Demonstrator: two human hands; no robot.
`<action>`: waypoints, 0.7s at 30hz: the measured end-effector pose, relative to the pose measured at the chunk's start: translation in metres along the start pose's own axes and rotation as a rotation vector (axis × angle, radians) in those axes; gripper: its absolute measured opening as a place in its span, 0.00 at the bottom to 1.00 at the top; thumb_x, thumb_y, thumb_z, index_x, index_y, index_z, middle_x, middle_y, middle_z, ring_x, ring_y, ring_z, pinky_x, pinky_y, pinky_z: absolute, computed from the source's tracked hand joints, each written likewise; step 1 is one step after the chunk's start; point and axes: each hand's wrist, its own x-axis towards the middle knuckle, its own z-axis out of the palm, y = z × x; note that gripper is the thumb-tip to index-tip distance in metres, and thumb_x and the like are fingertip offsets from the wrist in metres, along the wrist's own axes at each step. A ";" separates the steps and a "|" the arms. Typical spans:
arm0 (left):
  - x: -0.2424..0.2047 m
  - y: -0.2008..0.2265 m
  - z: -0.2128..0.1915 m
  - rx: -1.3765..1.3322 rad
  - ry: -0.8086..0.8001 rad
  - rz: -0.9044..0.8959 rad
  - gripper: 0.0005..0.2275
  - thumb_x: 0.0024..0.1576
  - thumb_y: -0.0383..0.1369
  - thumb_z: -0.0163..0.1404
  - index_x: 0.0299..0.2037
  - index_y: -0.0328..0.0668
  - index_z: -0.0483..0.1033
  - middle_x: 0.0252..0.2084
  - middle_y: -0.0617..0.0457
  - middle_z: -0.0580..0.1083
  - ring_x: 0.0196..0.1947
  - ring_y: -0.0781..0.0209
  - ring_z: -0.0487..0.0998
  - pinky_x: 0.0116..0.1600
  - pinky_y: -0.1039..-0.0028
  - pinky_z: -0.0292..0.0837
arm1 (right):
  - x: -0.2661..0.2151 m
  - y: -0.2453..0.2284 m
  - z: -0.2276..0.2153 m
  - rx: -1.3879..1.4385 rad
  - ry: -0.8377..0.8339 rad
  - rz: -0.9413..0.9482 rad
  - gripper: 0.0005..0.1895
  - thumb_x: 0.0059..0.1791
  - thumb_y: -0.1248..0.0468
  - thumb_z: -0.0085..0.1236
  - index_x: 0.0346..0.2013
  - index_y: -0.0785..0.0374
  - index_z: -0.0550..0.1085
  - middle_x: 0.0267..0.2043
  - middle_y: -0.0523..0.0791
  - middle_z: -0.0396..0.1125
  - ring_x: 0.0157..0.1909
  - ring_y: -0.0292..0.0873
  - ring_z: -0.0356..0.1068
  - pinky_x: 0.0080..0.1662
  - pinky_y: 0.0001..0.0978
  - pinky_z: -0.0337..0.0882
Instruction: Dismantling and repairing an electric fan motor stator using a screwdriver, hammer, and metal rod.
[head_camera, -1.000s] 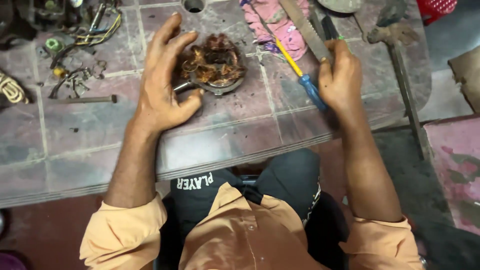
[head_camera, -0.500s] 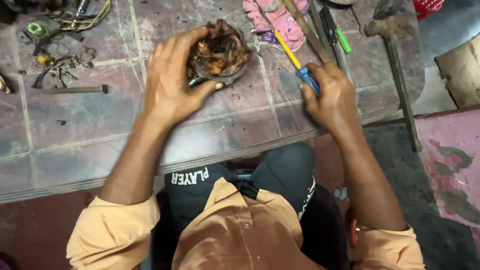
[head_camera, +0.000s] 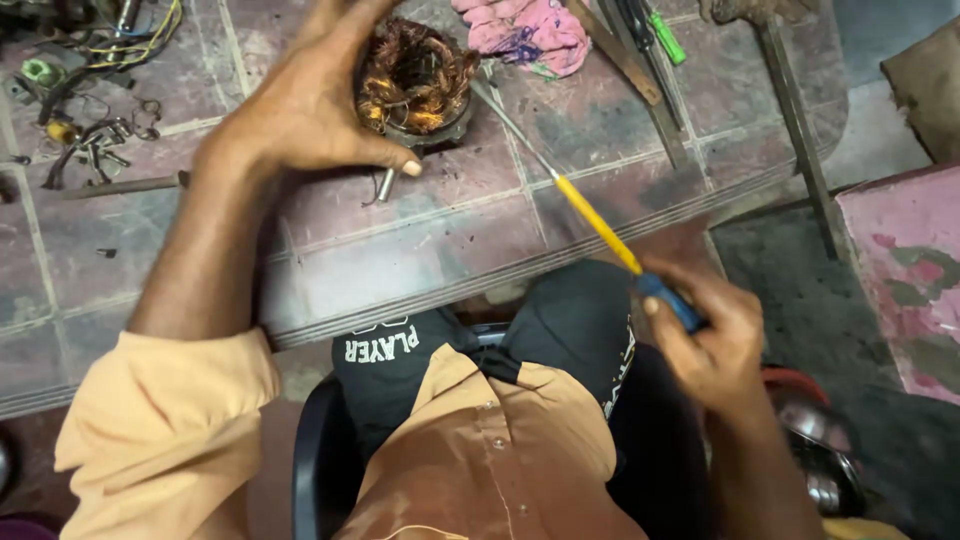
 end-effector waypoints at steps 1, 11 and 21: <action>0.004 -0.011 0.006 -0.122 -0.052 0.061 0.60 0.30 0.44 0.78 0.75 0.37 0.53 0.71 0.28 0.58 0.71 0.30 0.58 0.72 0.52 0.54 | -0.005 -0.003 -0.002 -0.095 0.017 -0.101 0.17 0.49 0.73 0.57 0.52 0.71 0.75 0.42 0.50 0.74 0.40 0.40 0.75 0.44 0.29 0.72; -0.004 -0.027 0.032 -0.454 -0.044 0.152 0.47 0.42 0.37 0.79 0.70 0.36 0.60 0.70 0.45 0.69 0.73 0.53 0.69 0.78 0.65 0.63 | 0.004 -0.025 0.010 -0.053 -0.093 0.016 0.15 0.48 0.73 0.59 0.49 0.72 0.77 0.36 0.50 0.75 0.31 0.40 0.75 0.36 0.28 0.72; -0.013 0.012 0.055 -0.317 0.256 0.063 0.51 0.41 0.43 0.81 0.70 0.35 0.58 0.66 0.39 0.69 0.68 0.45 0.72 0.72 0.59 0.69 | 0.019 -0.044 0.001 -0.109 -0.106 0.018 0.15 0.50 0.71 0.57 0.52 0.70 0.77 0.39 0.50 0.75 0.35 0.41 0.76 0.39 0.29 0.72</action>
